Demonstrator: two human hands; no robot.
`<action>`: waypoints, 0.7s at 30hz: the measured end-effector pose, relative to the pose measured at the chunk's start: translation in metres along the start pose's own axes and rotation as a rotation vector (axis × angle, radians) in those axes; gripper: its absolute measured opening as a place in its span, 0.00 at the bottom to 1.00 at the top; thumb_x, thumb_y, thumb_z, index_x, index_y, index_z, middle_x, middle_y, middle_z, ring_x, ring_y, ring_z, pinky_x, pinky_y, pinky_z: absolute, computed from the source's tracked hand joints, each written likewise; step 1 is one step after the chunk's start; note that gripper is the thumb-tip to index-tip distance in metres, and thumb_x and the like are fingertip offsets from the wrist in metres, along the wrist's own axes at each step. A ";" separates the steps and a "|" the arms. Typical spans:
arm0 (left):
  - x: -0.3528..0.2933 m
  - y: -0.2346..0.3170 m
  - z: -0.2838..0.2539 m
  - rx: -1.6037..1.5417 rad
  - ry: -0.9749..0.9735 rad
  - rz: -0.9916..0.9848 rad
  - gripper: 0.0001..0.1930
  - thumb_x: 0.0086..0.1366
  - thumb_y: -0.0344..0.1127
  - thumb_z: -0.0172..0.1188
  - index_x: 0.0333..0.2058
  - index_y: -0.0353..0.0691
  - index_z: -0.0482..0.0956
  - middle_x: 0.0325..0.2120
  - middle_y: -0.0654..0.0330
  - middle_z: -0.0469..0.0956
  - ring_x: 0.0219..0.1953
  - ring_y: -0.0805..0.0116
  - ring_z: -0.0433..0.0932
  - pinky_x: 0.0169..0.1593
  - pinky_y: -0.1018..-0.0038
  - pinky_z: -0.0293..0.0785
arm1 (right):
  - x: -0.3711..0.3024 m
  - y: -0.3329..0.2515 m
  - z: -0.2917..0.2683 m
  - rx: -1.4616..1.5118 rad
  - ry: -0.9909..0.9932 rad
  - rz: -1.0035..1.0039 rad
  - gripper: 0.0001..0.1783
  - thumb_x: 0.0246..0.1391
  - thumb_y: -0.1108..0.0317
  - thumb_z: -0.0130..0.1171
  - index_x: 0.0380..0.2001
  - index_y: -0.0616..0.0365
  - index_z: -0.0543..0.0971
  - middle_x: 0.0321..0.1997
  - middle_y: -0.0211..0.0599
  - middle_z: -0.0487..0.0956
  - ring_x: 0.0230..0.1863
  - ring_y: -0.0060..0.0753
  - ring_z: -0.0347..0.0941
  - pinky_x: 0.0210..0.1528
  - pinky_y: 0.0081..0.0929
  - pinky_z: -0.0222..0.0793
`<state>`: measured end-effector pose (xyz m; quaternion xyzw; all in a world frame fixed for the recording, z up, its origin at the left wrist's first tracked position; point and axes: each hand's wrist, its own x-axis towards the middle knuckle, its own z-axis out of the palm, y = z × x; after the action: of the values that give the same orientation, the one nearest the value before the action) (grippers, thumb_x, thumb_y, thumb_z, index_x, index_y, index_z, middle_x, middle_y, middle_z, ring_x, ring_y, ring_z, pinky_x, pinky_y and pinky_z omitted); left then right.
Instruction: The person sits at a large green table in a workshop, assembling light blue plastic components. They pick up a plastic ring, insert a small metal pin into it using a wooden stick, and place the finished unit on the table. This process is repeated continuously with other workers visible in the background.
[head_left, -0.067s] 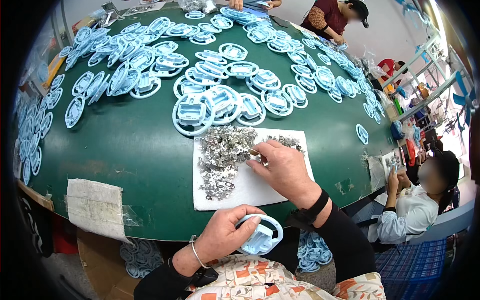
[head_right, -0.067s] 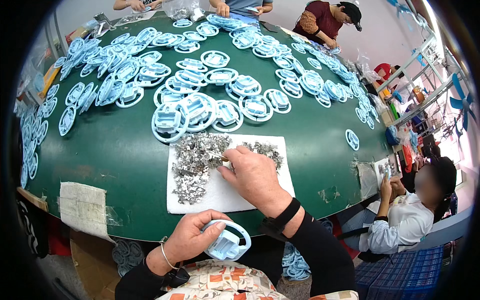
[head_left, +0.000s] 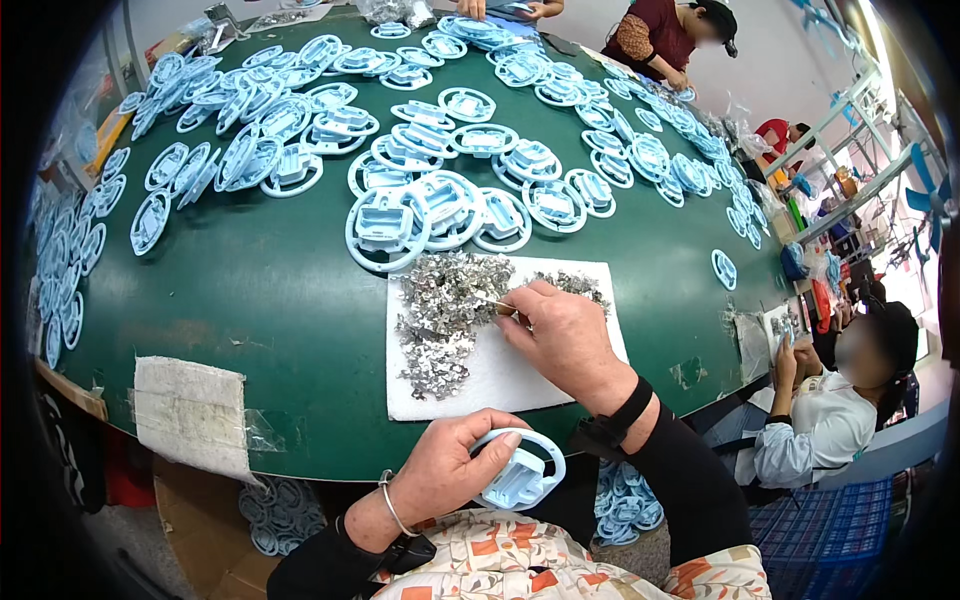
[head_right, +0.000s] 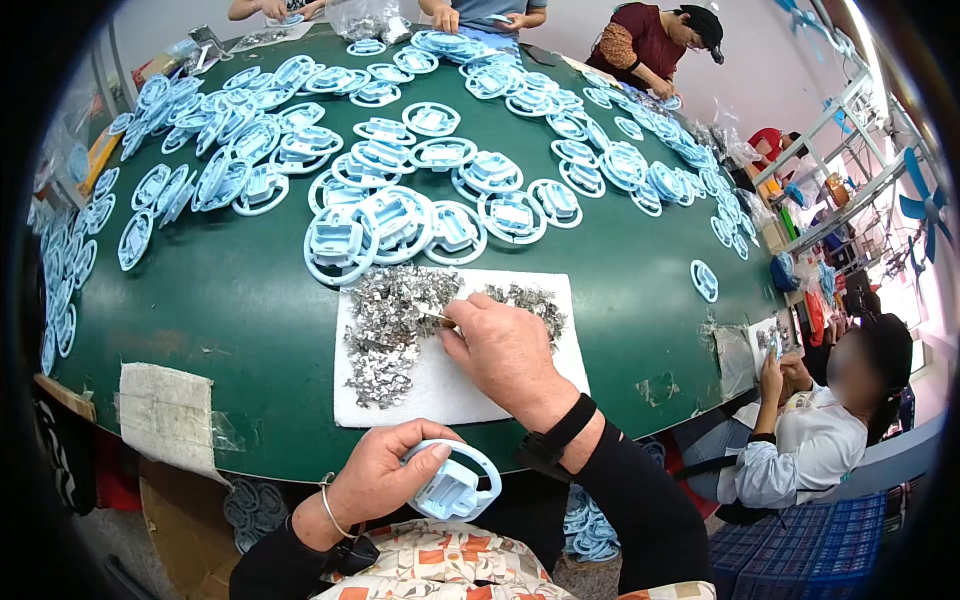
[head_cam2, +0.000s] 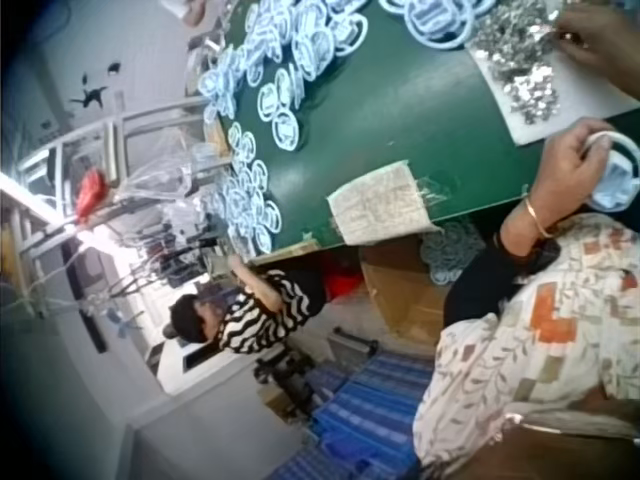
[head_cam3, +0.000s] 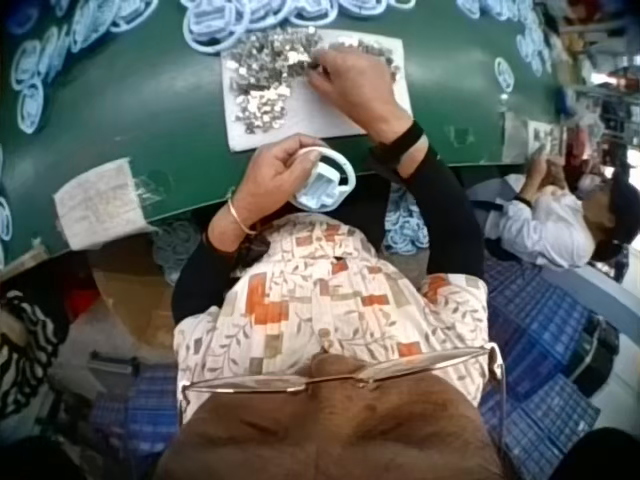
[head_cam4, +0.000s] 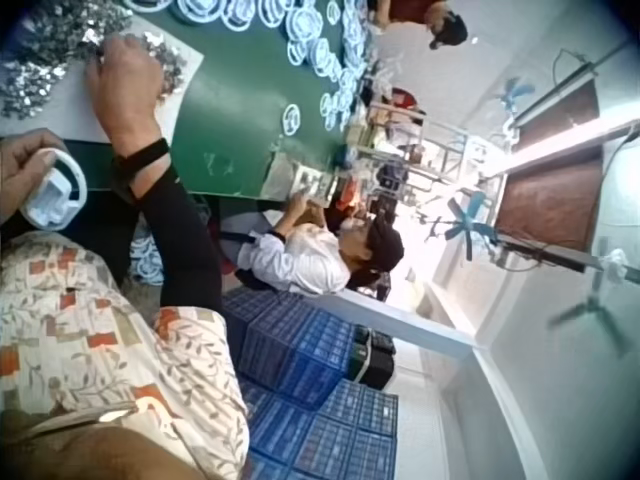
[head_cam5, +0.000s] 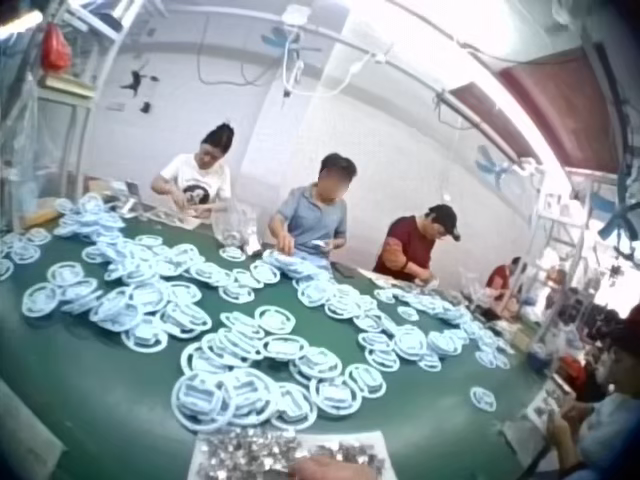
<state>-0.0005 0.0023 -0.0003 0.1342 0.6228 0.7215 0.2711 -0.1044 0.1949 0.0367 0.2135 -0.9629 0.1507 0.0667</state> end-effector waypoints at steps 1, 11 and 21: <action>-0.001 0.000 -0.002 0.002 0.005 -0.002 0.15 0.75 0.37 0.57 0.49 0.31 0.82 0.34 0.60 0.86 0.34 0.80 0.79 0.39 0.79 0.77 | 0.001 -0.002 0.001 0.028 0.016 0.008 0.08 0.55 0.66 0.68 0.36 0.55 0.84 0.32 0.38 0.83 0.31 0.41 0.82 0.34 0.35 0.76; -0.002 -0.004 0.000 -0.017 0.035 0.024 0.15 0.76 0.38 0.56 0.48 0.31 0.82 0.36 0.60 0.86 0.37 0.80 0.80 0.42 0.79 0.77 | -0.009 -0.007 -0.008 0.412 -0.092 0.191 0.06 0.56 0.67 0.66 0.35 0.58 0.84 0.28 0.38 0.82 0.27 0.34 0.78 0.32 0.32 0.74; -0.002 -0.013 0.004 -0.146 0.152 0.024 0.15 0.80 0.41 0.50 0.51 0.34 0.78 0.37 0.71 0.78 0.36 0.87 0.71 0.41 0.85 0.70 | -0.042 -0.024 -0.036 0.537 -0.101 0.033 0.06 0.54 0.72 0.68 0.34 0.62 0.83 0.28 0.35 0.80 0.27 0.27 0.79 0.29 0.25 0.74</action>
<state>0.0058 0.0058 -0.0116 0.0664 0.5859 0.7761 0.2234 -0.0538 0.2020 0.0692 0.2150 -0.8940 0.3908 -0.0426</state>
